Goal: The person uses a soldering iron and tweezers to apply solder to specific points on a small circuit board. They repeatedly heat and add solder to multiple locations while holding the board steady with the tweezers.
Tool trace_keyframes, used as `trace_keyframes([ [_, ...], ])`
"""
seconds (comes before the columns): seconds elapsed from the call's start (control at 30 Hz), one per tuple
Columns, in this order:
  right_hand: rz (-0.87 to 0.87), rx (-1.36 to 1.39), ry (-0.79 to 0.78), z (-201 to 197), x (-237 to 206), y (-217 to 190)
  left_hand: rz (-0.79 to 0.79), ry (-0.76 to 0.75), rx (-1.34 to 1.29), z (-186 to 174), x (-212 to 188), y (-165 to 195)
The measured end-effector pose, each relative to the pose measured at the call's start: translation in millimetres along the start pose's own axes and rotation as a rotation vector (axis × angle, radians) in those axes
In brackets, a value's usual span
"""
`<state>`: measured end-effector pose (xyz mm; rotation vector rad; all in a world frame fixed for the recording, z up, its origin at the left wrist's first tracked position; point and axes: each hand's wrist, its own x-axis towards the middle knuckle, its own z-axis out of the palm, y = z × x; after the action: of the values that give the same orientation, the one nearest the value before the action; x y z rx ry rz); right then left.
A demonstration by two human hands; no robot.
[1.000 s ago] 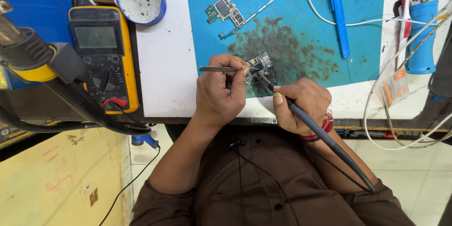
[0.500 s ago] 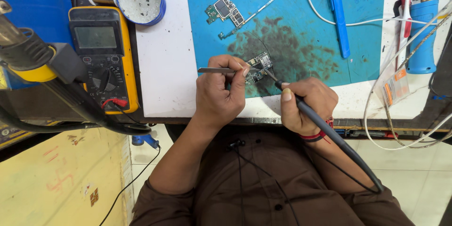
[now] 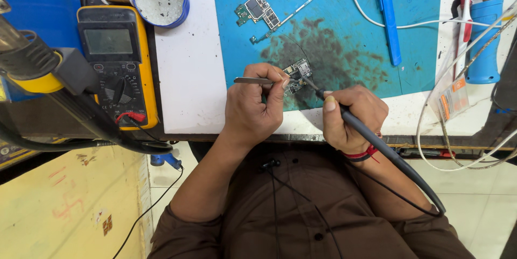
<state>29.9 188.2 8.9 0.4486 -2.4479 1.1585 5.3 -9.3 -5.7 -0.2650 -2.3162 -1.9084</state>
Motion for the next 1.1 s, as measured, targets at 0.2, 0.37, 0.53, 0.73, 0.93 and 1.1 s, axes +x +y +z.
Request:
trace_keyframes([
  [0.2,0.008,-0.008,-0.022,-1.7,-0.4,-1.1,0.004,0.003,0.007,0.4,0.1,-0.1],
  [0.37,0.007,-0.001,-0.002,-0.4,0.1,-0.4,0.007,0.005,0.008,0.2,0.3,-0.3],
  [0.53,0.030,-0.014,0.015,-0.7,-0.2,-0.9,-0.005,-0.001,0.002,0.4,-0.4,-0.3],
  [0.73,-0.004,-0.018,0.011,-0.6,-2.1,1.7,0.009,0.001,0.006,0.6,-0.3,-1.4],
  [0.93,0.124,0.065,0.073,-4.5,-8.4,4.8,0.027,-0.014,-0.018,0.0,-1.2,-2.0],
  [1.1,0.090,0.072,0.024,-13.1,-7.1,12.5,-0.028,-0.045,-0.036,-1.2,-1.9,-2.8],
])
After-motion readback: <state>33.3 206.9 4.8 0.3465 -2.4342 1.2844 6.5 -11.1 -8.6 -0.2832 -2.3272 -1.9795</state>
